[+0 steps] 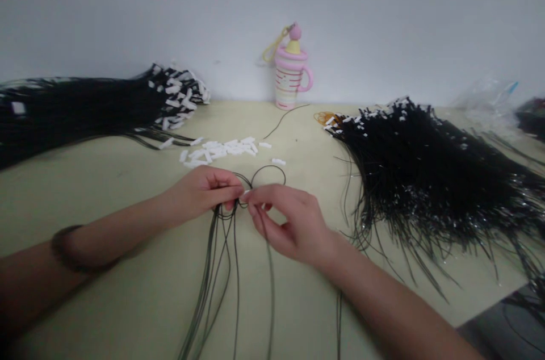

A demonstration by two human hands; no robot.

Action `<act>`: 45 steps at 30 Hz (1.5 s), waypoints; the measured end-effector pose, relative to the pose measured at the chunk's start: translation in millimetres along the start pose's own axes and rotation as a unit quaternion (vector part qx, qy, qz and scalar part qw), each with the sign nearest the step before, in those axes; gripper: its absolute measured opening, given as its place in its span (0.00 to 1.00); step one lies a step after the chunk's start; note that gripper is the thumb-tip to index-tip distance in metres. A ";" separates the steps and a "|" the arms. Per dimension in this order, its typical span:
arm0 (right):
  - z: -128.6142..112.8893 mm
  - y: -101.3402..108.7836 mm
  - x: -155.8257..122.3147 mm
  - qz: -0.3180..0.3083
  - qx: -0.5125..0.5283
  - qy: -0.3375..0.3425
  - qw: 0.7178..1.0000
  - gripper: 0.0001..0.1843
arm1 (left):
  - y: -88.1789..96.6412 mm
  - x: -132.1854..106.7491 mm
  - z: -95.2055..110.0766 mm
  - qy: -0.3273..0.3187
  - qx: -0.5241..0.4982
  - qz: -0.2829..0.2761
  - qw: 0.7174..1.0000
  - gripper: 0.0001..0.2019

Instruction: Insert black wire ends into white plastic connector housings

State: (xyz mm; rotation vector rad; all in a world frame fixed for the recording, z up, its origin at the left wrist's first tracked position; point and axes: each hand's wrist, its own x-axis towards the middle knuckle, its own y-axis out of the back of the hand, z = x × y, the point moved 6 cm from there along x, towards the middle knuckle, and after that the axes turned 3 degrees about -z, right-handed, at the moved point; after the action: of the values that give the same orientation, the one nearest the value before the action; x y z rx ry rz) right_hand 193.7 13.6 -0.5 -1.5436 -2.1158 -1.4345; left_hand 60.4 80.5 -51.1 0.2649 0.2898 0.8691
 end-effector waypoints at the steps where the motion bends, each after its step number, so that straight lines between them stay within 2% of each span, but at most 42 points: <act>1: 7.1 5.2 0.8 0.041 0.053 -0.054 0.996 0.06 | 0.7 0.3 -0.2 0.002 0.002 0.007 1.000 0.12; 4: 26.1 35.8 2.6 0.193 0.170 -0.142 0.956 0.04 | 3.2 0.7 -0.9 0.012 0.007 0.031 0.999 0.13; 8: 57.1 103.7 -4.6 0.373 0.256 -0.216 0.865 0.06 | 5.6 -0.8 -3.4 0.036 -0.016 0.055 0.998 0.12; 9: 65.7 119.0 -7.7 0.392 0.276 -0.237 0.845 0.08 | 5.8 -1.1 -3.7 0.036 -0.021 0.057 0.998 0.12; 10: 73.6 130.4 -9.1 0.382 0.290 -0.261 0.838 0.10 | 6.1 -1.2 -4.0 0.036 -0.024 0.058 0.997 0.12; 12: 82.7 149.2 -11.8 0.372 0.259 -0.268 0.850 0.12 | 6.5 -0.7 -4.8 0.034 -0.034 0.059 0.997 0.13; 14: 86.7 153.1 -14.8 0.377 0.207 -0.267 0.862 0.12 | 7.5 0.2 -6.4 0.035 -0.072 0.070 0.994 0.12; 17: 77.8 130.3 -18.1 0.406 0.120 -0.248 0.871 0.10 | 10.4 1.0 -10.1 0.040 -0.139 0.105 0.984 0.11; 18: 68.2 117.2 -16.5 0.398 0.074 -0.224 0.887 0.10 | 11.2 1.1 -11.3 0.041 -0.149 0.116 0.981 0.11; 19: 57.6 99.4 -11.5 0.342 0.006 -0.210 0.916 0.09 | 11.7 1.1 -12.3 0.042 -0.155 0.124 0.979 0.11; 21: 38.0 56.2 -1.2 0.170 -0.107 -0.179 0.963 0.07 | 11.9 1.1 -13.4 0.042 -0.159 0.131 0.978 0.11; 23: 23.7 23.5 0.4 0.064 -0.141 -0.145 0.977 0.08 | 11.9 1.0 -13.2 0.039 -0.162 0.132 0.977 0.11; 25: 17.8 5.6 -1.2 0.018 -0.138 -0.131 0.982 0.09 | 11.9 0.6 -12.0 0.036 -0.154 0.132 0.978 0.12; 29: 22.2 -3.6 -2.7 -0.001 -0.130 -0.136 0.982 0.09 | 12.1 -0.7 -9.9 0.041 -0.123 0.139 0.982 0.12; 45: 25.9 -4.3 -3.5 0.004 -0.126 -0.154 0.980 0.09 | 10.3 -1.8 -6.6 0.040 -0.122 0.144 0.981 0.12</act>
State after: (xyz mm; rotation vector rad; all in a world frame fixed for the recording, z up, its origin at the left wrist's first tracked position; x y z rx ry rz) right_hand 201.8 30.8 -19.0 -1.9809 -2.1496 -1.6019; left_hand 49.7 86.2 -53.5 0.0420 0.2189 1.1925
